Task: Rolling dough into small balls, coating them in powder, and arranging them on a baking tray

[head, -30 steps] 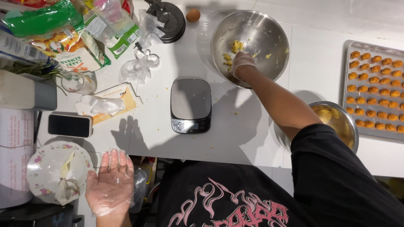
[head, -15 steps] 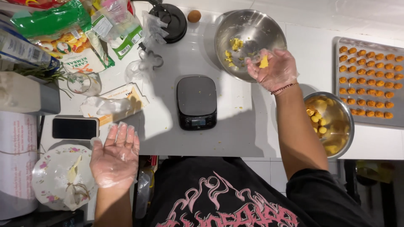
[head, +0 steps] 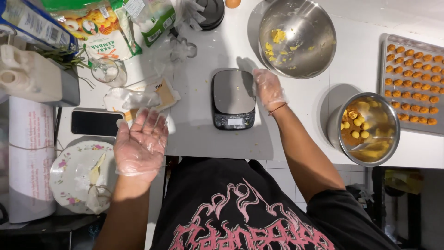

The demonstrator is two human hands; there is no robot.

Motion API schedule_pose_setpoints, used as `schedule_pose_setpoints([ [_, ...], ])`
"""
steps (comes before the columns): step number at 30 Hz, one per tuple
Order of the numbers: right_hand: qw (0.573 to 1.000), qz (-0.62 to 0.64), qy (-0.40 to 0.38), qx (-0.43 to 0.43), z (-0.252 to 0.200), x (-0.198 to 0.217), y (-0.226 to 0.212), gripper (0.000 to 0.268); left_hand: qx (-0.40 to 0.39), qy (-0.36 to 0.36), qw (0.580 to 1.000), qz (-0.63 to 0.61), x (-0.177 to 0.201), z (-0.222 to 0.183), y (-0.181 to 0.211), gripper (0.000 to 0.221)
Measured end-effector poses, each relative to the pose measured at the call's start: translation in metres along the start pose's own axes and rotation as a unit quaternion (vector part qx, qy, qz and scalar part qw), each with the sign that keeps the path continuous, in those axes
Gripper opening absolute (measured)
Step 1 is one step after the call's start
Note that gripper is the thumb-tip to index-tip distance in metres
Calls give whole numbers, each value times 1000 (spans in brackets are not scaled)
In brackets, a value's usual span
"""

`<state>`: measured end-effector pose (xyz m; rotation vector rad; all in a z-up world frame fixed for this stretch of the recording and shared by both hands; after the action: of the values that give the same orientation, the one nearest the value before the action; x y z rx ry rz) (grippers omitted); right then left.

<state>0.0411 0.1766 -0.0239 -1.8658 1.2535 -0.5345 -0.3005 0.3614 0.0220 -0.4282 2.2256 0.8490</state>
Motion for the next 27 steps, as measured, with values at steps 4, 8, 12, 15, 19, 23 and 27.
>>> schedule_pose_setpoints([
  [4, 927, -358, 13, 109, 36, -13, 39, 13, 3, 0, 1000, -6, 10, 1, 5, 64],
  [8, 852, -493, 28, 177, 26, -14, 41, 26, 0, 3, 1000, -14, 19, 0, 10, 62],
  [12, 839, -440, 93, 307, -8, -4, 1, 16, -5, 13, 1000, -19, 29, 2, 15, 62],
  [15, 839, -406, 106, 347, -43, 15, -26, 13, -16, 30, 998, -46, 37, -1, 16, 60],
  [19, 858, -363, 139, 336, -62, 31, -46, 12, -36, 39, 998, -40, 30, -5, 16, 58],
  [23, 861, -374, 152, 309, -57, 51, -51, 9, -34, 53, 997, -45, 28, -10, 11, 58],
  [27, 862, -375, 168, 296, -52, 66, -62, 9, -36, 63, 997, -42, 28, -13, 7, 58],
])
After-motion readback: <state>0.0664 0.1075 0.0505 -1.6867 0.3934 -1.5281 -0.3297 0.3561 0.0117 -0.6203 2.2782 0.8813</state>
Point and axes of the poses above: each hand's wrist, its own z-axis towards the middle knuckle, its own x-axis out of the back of the hand, y = z × x, the point moved 2 cm from there along z, towards the middle knuckle, and after that the axes turned 12 degrees about -x, right-handed, at the moved point
